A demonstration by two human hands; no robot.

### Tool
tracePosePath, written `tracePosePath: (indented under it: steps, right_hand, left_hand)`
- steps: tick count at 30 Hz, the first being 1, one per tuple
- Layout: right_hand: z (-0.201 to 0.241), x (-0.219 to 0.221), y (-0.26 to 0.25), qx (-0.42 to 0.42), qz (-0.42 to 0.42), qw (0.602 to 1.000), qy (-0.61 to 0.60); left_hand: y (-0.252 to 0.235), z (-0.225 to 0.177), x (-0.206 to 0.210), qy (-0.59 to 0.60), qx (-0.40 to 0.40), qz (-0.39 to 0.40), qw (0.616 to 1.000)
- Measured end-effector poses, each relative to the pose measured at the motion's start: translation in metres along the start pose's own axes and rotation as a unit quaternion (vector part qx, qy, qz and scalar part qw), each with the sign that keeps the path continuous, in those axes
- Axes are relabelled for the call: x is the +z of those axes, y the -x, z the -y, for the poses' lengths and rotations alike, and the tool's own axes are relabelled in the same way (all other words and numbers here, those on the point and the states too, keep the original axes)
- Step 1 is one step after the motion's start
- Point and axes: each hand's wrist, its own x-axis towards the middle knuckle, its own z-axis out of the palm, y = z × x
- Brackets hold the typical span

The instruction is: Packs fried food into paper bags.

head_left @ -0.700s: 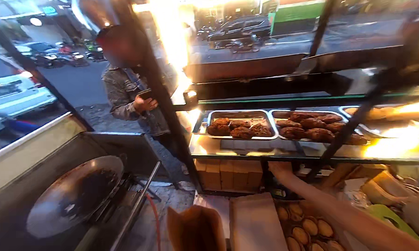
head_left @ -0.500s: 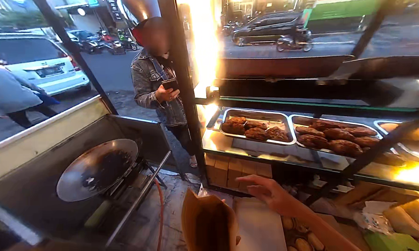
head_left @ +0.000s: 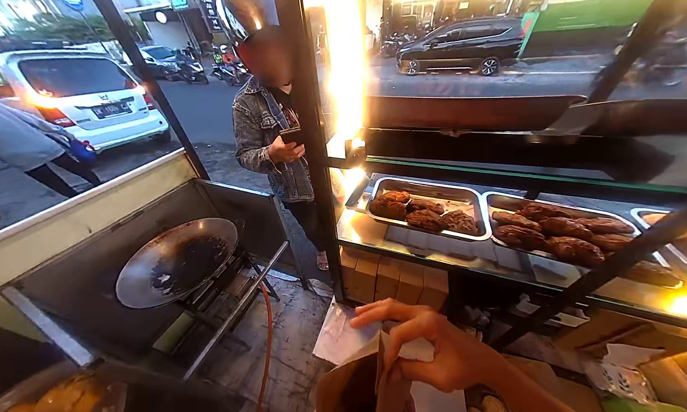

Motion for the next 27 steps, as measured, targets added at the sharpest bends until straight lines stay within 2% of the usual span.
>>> tracePosePath:
  steps: [1, 4, 6, 8, 9, 10, 11, 15, 18, 20, 23, 27]
  right_hand:
    - [0.000, 0.005, 0.000, -0.001, 0.009, 1.000, -0.017]
    - [-0.010, 0.022, 0.007, 0.022, -0.030, 0.999, -0.038]
    - [-0.024, 0.036, 0.016, 0.068, -0.108, 0.992, -0.020]
    - [-0.040, 0.052, 0.023, 0.107, -0.191, 0.975, -0.026]
    - [-0.049, 0.058, 0.025, 0.119, -0.224, 0.967, -0.031]
    - [-0.056, 0.064, 0.027, 0.127, -0.249, 0.960, -0.030]
    - [-0.063, 0.067, 0.029, 0.133, -0.267, 0.954, -0.022]
    - [-0.083, 0.070, 0.033, 0.144, -0.302, 0.942, 0.003]
    - [-0.095, 0.065, 0.029, 0.142, -0.300, 0.943, -0.016]
    - [-0.101, 0.059, 0.029, 0.144, -0.284, 0.947, -0.038]
    - [-0.118, 0.053, 0.036, 0.152, -0.252, 0.953, -0.073]
    - [-0.152, 0.057, 0.051, 0.221, -0.249, 0.938, -0.101]
  left_hand:
    - [0.000, -0.042, 0.030, -0.052, -0.103, -0.052, 0.992]
    - [0.005, -0.066, 0.037, -0.029, -0.071, 0.029, 0.997]
    - [0.005, -0.057, 0.003, -0.028, -0.055, 0.014, 0.998]
    - [0.019, -0.040, -0.043, -0.060, 0.055, -0.077, 0.994]
    - [0.029, -0.035, -0.049, -0.065, 0.125, -0.179, 0.974]
    - [0.037, -0.031, -0.049, -0.082, 0.202, -0.272, 0.937]
    - [0.042, -0.030, -0.046, -0.104, 0.267, -0.329, 0.900]
    - [0.045, -0.050, -0.003, -0.307, 0.382, -0.345, 0.800]
    - [0.023, -0.075, -0.004, -0.399, 0.465, -0.344, 0.711]
    - [0.014, -0.091, -0.013, -0.421, 0.472, -0.298, 0.715]
    - [0.007, -0.105, -0.028, -0.411, 0.448, -0.231, 0.759]
    - [-0.001, -0.089, -0.061, -0.383, 0.401, -0.277, 0.785]
